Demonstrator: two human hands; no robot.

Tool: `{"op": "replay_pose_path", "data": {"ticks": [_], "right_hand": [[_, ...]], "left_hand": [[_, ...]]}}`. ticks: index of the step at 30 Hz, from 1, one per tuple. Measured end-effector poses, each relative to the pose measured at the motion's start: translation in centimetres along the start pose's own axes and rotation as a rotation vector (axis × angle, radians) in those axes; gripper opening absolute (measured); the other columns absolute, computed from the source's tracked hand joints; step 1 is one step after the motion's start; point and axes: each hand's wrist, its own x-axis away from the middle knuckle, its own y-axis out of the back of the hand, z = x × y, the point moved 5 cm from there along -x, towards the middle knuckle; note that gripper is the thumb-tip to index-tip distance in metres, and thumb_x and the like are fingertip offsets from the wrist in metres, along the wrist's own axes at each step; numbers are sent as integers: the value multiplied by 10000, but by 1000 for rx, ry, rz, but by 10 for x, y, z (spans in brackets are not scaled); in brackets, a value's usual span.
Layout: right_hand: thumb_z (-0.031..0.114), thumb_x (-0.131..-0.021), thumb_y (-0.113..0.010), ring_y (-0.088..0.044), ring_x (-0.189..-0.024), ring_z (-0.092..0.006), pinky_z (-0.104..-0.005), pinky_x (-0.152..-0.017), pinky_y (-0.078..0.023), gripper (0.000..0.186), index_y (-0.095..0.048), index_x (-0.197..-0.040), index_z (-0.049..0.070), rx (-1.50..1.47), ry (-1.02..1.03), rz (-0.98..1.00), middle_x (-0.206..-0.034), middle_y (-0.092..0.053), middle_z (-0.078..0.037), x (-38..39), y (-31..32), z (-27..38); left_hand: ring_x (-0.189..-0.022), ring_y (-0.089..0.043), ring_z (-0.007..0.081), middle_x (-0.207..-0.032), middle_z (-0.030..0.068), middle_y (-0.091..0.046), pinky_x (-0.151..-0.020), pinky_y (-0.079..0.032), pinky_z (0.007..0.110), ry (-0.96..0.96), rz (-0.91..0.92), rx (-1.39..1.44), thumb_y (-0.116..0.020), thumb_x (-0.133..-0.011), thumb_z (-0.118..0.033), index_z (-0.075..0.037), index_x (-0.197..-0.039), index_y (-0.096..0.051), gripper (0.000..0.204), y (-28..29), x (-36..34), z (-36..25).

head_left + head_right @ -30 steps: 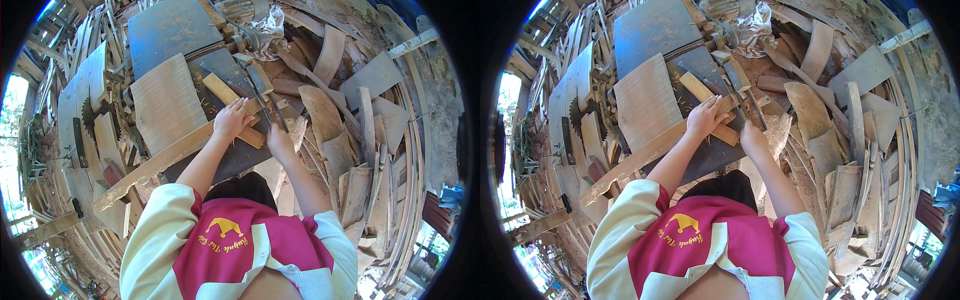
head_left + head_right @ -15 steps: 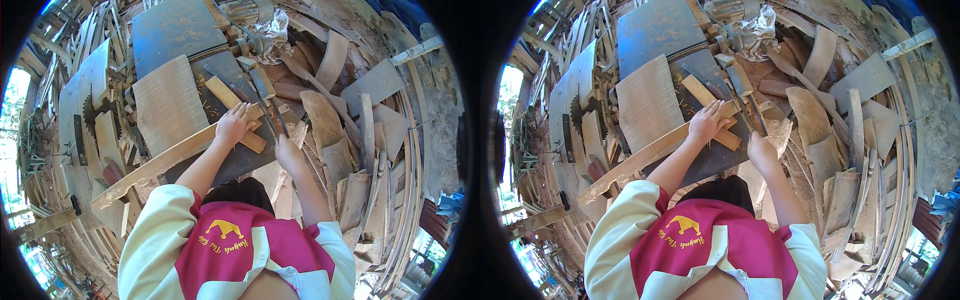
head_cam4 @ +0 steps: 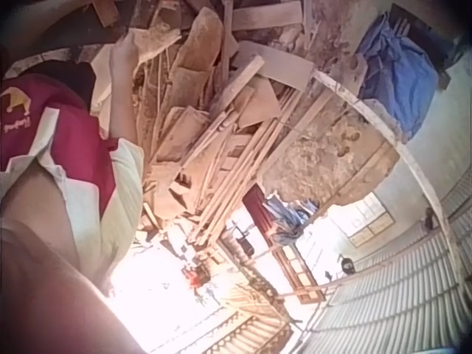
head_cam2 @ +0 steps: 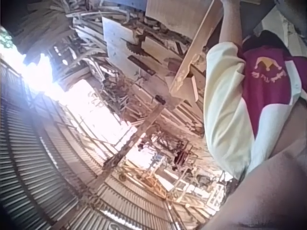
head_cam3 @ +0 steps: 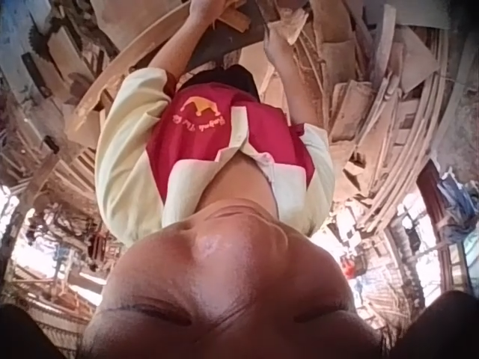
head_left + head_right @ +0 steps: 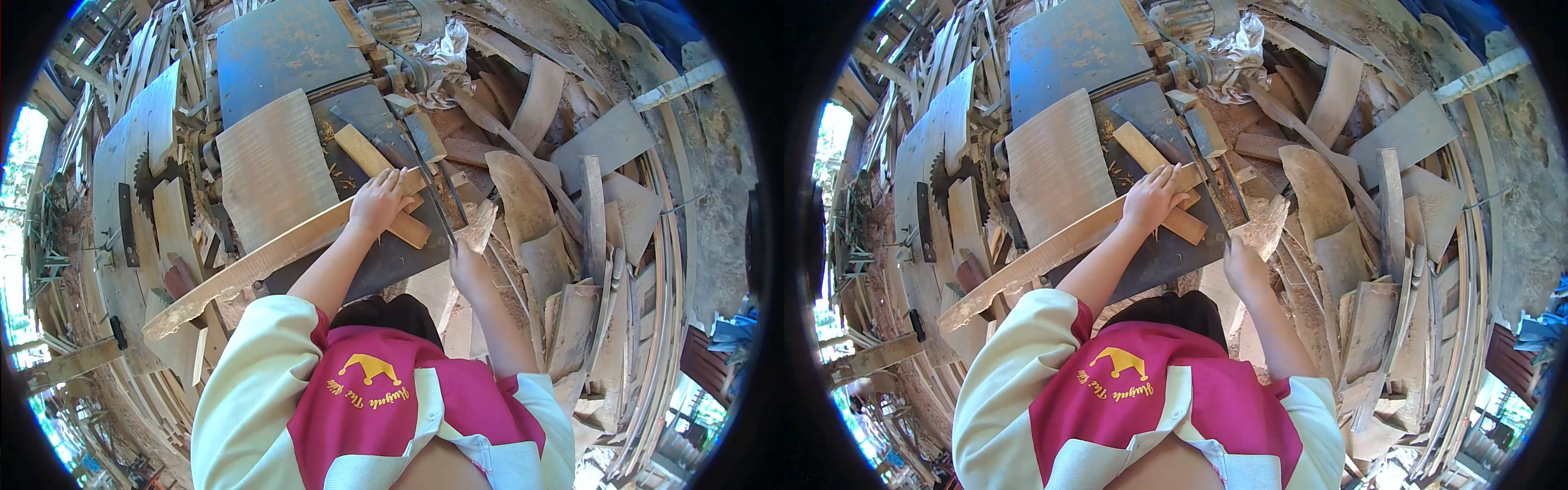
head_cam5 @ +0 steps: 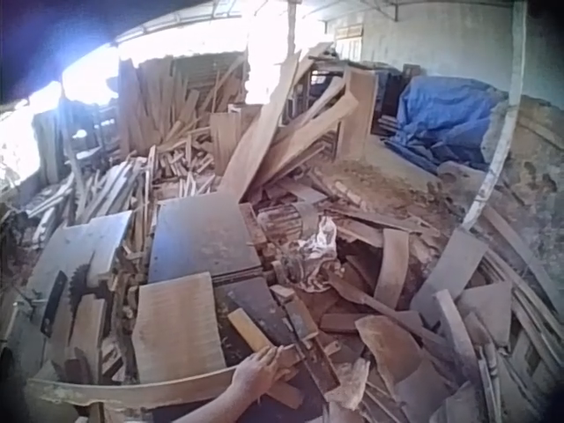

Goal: The person saws a small piece of wood by hand with a handsaw on a workshop bench.

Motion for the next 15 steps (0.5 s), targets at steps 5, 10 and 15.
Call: {"op": "replay_pose_path", "data": {"ticks": [5,10,15], "right_hand": [[249,-886,-414,-576,-688,-401,-509,-616,-429,229,-471,-875,27,21,-69,67,-704,-582,-226,42,16,-13],[241,-880,-423,-582,-719,-392,-507,-640,-432,216,-484,-900,35,-7,-65,71,-727,-586,-228,31,21,-6],[234,-880,-408,-582,-749,-403,-495,-669,-443,218,-494,-928,40,12,-14,8,-759,-592,-232,-28,15,17]], "left_hand": [[-1080,-508,218,-1117,93,-561,-885,-422,319,1,4,-25,-529,-791,-420,-20,-1200,-480,574,-1,1,-1],[-1064,-523,235,-1099,106,-571,-857,-441,332,7,-33,-2,-535,-801,-415,-20,-1191,-484,558,4,0,-3],[-1036,-535,226,-1074,103,-578,-848,-443,323,-28,-70,-32,-538,-808,-398,-15,-1184,-489,538,2,0,-3]]}}
